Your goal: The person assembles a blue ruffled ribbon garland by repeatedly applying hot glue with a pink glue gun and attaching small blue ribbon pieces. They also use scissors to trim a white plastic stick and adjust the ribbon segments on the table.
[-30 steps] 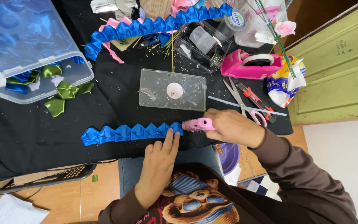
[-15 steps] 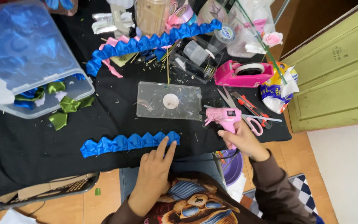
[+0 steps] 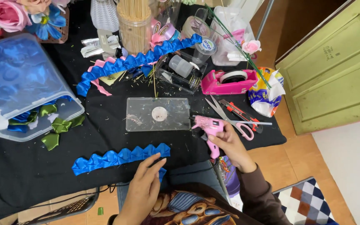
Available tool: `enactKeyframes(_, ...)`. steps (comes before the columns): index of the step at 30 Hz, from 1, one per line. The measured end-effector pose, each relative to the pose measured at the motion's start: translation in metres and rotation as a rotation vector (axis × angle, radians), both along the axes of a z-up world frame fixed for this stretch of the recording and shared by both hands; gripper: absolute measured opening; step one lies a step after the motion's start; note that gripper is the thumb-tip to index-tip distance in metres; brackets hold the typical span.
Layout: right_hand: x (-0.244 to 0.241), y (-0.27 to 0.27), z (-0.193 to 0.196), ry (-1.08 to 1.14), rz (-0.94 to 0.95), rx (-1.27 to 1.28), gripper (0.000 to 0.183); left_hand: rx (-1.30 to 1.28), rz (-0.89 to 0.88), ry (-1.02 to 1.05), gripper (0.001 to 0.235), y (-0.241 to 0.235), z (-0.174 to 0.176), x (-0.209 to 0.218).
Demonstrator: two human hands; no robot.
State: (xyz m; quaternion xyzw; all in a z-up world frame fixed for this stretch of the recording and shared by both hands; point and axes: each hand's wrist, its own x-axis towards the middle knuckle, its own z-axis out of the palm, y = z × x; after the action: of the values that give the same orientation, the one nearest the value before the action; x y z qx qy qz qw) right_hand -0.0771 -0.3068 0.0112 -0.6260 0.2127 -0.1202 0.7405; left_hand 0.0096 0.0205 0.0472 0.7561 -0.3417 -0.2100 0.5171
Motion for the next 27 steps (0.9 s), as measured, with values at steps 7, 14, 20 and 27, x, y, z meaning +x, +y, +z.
enactKeyframes(7,0.019,0.007,0.027,0.176,0.109,-0.295,0.091,-0.137,0.173,-0.078,0.038,-0.009,0.006,0.001)
enactKeyframes(14,0.027,0.005,0.033,0.435,0.170,-0.793,0.081,-0.201,0.298,0.032,0.040,-0.020,0.016,0.010)
enactKeyframes(20,0.026,0.010,0.029,0.427,0.173,-1.035,0.062,-0.236,0.247,-0.009,0.039,-0.035,0.009,0.017)
enactKeyframes(27,0.025,0.016,0.041,0.398,0.107,-1.163,0.057,-0.252,0.175,0.050,0.043,-0.044,0.010,0.021)
